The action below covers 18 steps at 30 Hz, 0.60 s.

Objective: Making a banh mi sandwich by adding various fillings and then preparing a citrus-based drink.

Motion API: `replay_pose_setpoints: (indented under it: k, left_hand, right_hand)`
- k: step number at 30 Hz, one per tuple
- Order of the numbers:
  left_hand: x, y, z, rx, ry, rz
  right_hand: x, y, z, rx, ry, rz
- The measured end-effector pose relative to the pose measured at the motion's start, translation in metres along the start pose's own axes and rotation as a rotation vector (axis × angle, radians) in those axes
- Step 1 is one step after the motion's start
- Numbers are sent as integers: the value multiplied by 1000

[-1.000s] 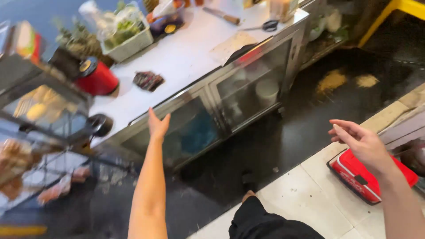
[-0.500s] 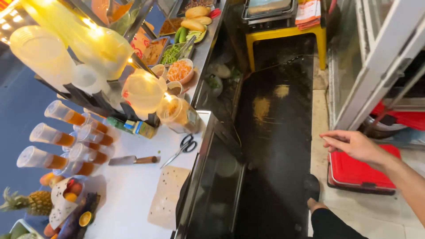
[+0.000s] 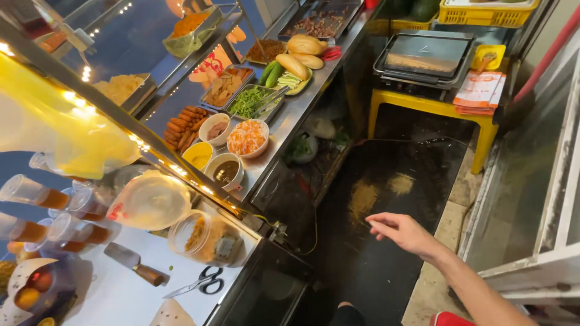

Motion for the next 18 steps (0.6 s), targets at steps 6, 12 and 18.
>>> replay_pose_setpoints:
  k: [6,12,18]
  left_hand:
    - [-110,-172,-99,214,63,-17]
    - [-275,-348,-197,121,-145,67]
    - [-430,-459,-263,56,-60,302]
  right_hand:
    - [-49,-3,78,28,53,346]
    - [-117,84,114,89,113,379]
    - [-195,235,87,-83,38,17]
Point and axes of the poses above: each hand's wrist, its own x-axis away from the middle knuckle, its own y-axis out of the back of the hand, z = x × y, the point moved 6 cm from there along -x, towards the middle knuckle, and after that the axes turned 12 degrees about z, right-handed, at the moved point
